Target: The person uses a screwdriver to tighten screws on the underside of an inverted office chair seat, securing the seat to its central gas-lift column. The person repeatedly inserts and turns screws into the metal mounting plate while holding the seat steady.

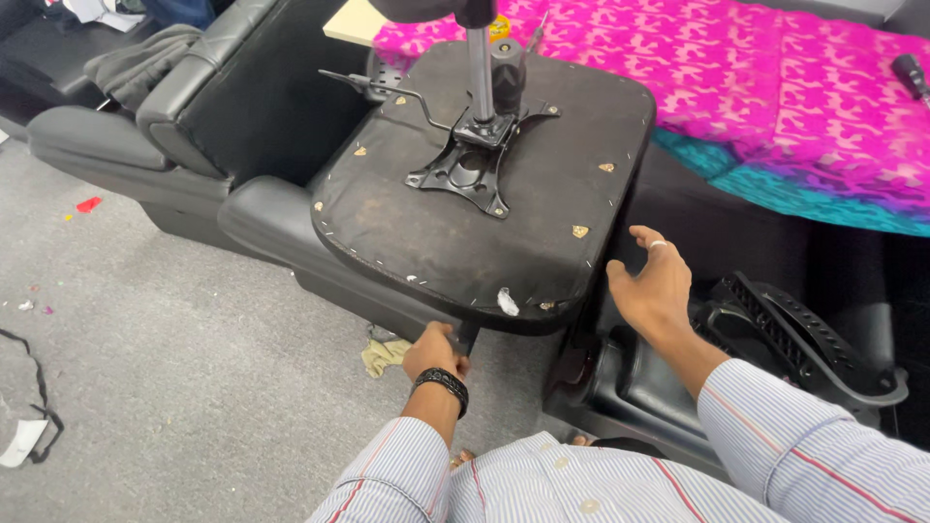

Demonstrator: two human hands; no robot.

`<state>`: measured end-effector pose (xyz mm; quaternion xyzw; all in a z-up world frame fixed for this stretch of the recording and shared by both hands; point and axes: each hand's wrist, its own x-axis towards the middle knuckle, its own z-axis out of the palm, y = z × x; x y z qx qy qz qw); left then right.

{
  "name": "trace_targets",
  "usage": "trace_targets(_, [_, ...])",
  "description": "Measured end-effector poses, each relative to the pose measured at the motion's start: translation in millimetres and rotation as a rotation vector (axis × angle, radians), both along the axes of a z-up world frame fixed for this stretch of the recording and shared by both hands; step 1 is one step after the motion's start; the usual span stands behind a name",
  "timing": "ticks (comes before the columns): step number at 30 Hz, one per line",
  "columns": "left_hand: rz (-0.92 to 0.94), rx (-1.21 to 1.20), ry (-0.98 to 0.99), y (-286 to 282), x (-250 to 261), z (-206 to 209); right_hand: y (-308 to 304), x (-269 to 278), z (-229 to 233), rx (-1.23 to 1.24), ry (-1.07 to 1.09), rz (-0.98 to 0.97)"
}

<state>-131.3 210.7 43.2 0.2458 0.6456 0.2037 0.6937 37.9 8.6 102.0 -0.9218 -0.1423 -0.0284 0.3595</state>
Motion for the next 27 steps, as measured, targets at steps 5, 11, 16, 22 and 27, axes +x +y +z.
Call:
trace_targets(5, [0.156, 0.276, -0.021, 11.4, 6.8, 51.2, 24.9, 20.4, 18.5, 0.030, -0.153, 0.032])
trace_targets(11, [-0.066, 0.686, -0.201, 12.9, 48.1, 88.6, 59.9, 74.0, 43.9, 0.030, -0.188, 0.129])
trace_targets(16, [-0.461, 0.934, -0.066, 11.1, 110.1, 94.3, 93.4, 123.2, 54.6, -0.075, -0.147, 0.256])
trace_targets(22, [-0.832, 1.245, 0.092, -2.1, 194.3, 85.1, 116.3, 179.5, 44.0, -0.162, -0.140, 0.428])
trace_targets(27, [-0.903, 1.336, 0.160, -12.2, 236.9, 71.8, 127.5, 223.9, 34.0, -0.236, -0.044, 0.449])
